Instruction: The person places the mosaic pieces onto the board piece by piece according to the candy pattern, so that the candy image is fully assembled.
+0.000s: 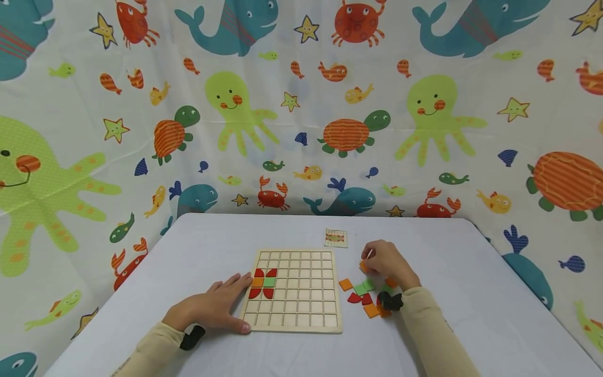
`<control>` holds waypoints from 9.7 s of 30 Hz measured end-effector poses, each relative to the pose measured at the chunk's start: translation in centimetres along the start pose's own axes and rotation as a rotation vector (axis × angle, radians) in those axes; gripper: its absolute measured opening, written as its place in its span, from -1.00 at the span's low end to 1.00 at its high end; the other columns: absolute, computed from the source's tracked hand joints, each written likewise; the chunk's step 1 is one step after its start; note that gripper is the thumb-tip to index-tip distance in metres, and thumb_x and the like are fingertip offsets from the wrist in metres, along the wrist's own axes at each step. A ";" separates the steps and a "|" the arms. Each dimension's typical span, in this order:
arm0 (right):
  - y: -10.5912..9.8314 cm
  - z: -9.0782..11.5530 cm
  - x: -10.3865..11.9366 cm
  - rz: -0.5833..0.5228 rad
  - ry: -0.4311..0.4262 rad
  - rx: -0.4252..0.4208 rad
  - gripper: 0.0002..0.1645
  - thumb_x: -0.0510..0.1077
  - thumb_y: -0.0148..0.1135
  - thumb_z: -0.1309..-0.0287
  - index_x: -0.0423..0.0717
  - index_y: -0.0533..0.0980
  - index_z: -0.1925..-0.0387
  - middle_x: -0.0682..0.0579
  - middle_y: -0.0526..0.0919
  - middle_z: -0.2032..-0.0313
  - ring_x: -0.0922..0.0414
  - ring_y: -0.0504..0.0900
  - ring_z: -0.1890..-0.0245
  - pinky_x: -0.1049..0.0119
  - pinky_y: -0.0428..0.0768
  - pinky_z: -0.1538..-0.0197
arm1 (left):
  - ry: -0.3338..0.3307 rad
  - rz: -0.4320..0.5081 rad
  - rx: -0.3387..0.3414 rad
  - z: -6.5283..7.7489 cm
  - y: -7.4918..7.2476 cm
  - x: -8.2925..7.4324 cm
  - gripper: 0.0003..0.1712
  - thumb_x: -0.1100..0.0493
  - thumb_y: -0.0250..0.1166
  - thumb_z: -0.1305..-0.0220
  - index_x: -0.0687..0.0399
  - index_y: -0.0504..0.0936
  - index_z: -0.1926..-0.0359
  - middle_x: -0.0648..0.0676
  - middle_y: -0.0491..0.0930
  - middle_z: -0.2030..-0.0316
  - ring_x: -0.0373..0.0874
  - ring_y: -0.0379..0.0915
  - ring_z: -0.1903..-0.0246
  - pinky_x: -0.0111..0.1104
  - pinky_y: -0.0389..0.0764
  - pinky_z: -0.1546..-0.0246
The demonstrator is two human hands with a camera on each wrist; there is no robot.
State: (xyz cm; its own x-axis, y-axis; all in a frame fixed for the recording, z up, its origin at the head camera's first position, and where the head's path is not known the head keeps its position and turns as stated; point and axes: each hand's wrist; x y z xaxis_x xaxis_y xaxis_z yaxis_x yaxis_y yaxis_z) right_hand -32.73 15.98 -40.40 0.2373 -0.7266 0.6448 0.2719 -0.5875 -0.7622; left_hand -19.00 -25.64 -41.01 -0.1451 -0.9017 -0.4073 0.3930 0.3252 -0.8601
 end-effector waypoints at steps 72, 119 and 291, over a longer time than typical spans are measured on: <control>11.5 -4.6 12.0 -0.351 -0.083 0.097 -0.91 -0.31 0.49 -0.28 -0.22 0.68 0.33 -0.01 0.68 0.45 0.11 0.61 0.54 0.31 0.60 0.34 | -0.033 -0.001 0.003 -0.4 0.3 0.1 0.40 -0.39 0.63 0.00 0.09 0.17 -0.69 0.13 0.09 -0.67 0.17 -0.16 -0.66 0.28 -0.11 -0.57; 9.4 -3.1 9.6 -0.278 -0.204 0.131 -0.83 -0.18 0.27 -0.50 -0.23 0.67 0.14 0.01 0.72 0.35 0.09 0.70 0.41 0.26 0.70 0.23 | -0.003 -0.009 -0.005 -0.5 0.2 0.1 0.38 -0.36 0.64 -0.02 0.13 0.17 -0.68 0.16 0.10 -0.66 0.21 -0.14 -0.65 0.30 -0.09 -0.56; 11.6 -2.6 11.1 -0.414 -0.151 0.172 -0.95 -0.32 0.43 -0.35 -0.25 0.70 0.26 -0.02 0.70 0.44 0.11 0.69 0.47 0.32 0.68 0.36 | 0.005 0.004 -0.002 -0.6 0.2 0.3 0.41 -0.41 0.62 -0.02 0.13 0.15 -0.68 0.16 0.07 -0.67 0.19 -0.18 -0.66 0.29 -0.11 -0.56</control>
State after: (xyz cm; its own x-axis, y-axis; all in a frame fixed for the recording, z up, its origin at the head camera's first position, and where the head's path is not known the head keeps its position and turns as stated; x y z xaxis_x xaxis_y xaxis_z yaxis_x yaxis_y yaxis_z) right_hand -29.35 0.18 -42.24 0.2056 -0.3760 0.9035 0.5197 -0.7404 -0.4264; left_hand -19.49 -25.70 -41.49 -0.1480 -0.8989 -0.4124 0.3916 0.3296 -0.8591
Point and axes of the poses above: each hand's wrist, its own z-axis away from the middle knuckle, its own y-axis out of the palm, x = y × z
